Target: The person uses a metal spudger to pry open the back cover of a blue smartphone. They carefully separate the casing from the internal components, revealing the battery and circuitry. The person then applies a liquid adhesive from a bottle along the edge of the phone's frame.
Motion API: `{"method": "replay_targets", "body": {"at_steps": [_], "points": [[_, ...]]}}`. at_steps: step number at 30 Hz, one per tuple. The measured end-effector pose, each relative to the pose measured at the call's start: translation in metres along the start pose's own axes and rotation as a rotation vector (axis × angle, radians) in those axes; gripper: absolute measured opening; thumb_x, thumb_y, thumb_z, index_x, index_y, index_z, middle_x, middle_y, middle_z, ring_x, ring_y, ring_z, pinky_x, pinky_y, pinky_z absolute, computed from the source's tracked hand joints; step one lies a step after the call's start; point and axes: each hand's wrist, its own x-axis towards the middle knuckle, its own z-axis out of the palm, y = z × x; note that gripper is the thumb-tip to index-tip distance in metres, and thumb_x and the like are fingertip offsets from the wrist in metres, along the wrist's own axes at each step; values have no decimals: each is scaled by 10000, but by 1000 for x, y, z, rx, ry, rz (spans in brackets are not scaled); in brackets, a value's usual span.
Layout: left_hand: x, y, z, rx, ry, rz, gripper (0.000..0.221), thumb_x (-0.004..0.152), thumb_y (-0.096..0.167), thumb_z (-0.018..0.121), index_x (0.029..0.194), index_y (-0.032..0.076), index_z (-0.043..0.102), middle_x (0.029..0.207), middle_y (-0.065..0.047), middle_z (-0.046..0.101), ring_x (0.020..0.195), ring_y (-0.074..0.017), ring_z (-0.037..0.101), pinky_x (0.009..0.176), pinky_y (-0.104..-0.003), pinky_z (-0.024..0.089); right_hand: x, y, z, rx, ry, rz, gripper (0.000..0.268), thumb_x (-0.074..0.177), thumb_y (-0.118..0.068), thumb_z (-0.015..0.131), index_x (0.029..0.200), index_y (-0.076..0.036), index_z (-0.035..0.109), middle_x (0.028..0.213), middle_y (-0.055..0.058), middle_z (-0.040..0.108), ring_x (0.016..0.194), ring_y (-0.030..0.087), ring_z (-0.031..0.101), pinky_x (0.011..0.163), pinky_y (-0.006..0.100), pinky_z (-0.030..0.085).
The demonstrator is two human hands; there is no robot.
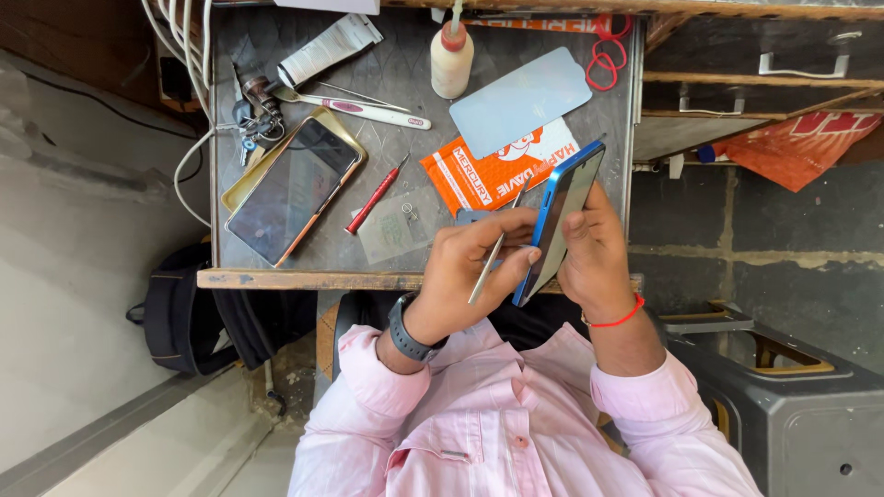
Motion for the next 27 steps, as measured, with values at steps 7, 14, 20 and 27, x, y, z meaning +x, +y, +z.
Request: {"method": "replay_targets", "body": {"at_steps": [7,14,20,27], "points": [[1,8,-3,88,-61,13,452,900,-64,604,1350,-16,602,1129,-166,762,1088,-238,774,939,-318,619,1,-1,-2,-88,35,-48,671,972,-472,763,1387,-5,518,1232,29,651,1125,103,617,998,266,524],[6,13,-7,292,-97,43,558,849,-23,622,1398,60,561,954,-160,712,852,-337,735,771,-367,584,-1,-10,7,-342,70,-154,637,992,-517,733,1334,-15,538,1198,30,660,1089,93,621,985,249,518],[7,10,-8,301,-108,-25,532,828,-19,613,1352,73,591,827,-158,672,765,-351,708,710,-393,565,-1,-9,9,-396,66,-162,646,991,-554,704,1325,-30,528,1174,26,659,1061,91,632,958,252,534],[5,-3,4,333,25,79,522,817,-57,574,1329,41,569,967,-198,694,909,-399,704,795,-429,568,3,-8,10,-451,59,-187,666,1006,-582,678,1334,-20,536,1213,26,655,1106,96,614,1003,260,513]]}}
